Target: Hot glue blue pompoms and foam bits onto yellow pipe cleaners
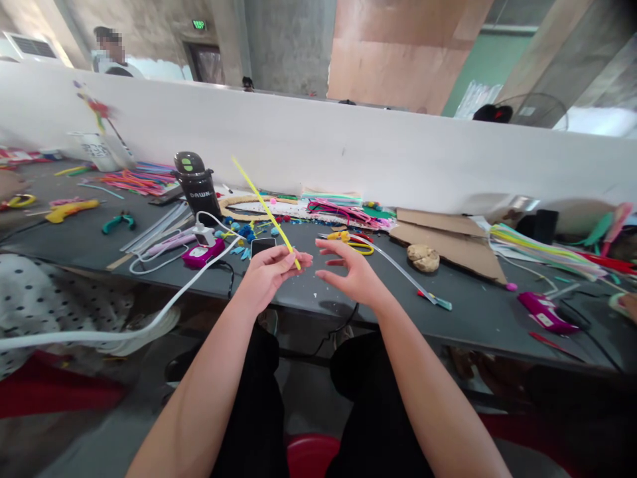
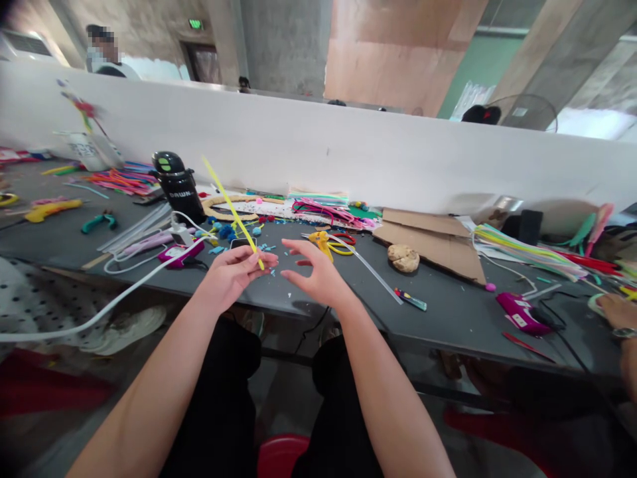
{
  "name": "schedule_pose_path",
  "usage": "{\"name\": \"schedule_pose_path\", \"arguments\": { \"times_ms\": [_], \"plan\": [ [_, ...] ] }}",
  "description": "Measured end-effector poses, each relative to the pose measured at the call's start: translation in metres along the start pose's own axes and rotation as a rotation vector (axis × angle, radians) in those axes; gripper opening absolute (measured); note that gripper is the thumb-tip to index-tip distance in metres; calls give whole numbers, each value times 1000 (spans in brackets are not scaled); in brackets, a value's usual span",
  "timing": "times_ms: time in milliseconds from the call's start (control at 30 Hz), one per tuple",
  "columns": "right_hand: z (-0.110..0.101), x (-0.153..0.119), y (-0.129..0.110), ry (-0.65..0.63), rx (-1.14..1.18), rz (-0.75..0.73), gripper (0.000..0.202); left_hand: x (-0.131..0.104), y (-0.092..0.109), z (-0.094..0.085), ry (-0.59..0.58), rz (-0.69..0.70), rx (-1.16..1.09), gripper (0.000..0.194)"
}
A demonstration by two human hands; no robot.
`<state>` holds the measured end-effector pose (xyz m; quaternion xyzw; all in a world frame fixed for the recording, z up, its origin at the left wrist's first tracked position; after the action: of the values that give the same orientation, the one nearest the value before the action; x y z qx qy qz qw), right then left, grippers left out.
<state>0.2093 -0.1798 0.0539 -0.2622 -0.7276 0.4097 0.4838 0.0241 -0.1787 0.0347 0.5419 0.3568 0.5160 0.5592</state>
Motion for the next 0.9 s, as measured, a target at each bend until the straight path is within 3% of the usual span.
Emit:
{"name": "schedule_pose_path", "arguments": {
  "times_ms": [200, 367, 600, 800, 900],
  "plan": [
    [9, -3, 1, -43, -72, -46, 42, -1, -6, 4, -156, -91, -83, 12],
    [5, -2, 6, 2, -109, -85, 27, -1, -9, 4, -164, -152, -134, 12],
    [5, -1, 12, 96, -136, -108, 24, -1, -6, 7, -192, -154, -178, 11],
    [-11, 0, 15, 331, -39, 23, 19, 3, -5, -6, -64, -173, -2, 18],
    [-20, 1, 16, 349, 4, 79, 25, 7, -4, -16, 29, -120, 45, 20]
  ]
}}
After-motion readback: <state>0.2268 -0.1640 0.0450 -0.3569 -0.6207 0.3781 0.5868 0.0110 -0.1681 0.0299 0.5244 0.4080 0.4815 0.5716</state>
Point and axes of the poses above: each hand's wrist, its own x-axis towards the middle knuckle, its own z-axis out of the palm, y = z × x, the point moved 4 cm from there along x, towards the middle knuckle, and after that the axes turned 11 degrees about x, right-handed, at the moved point
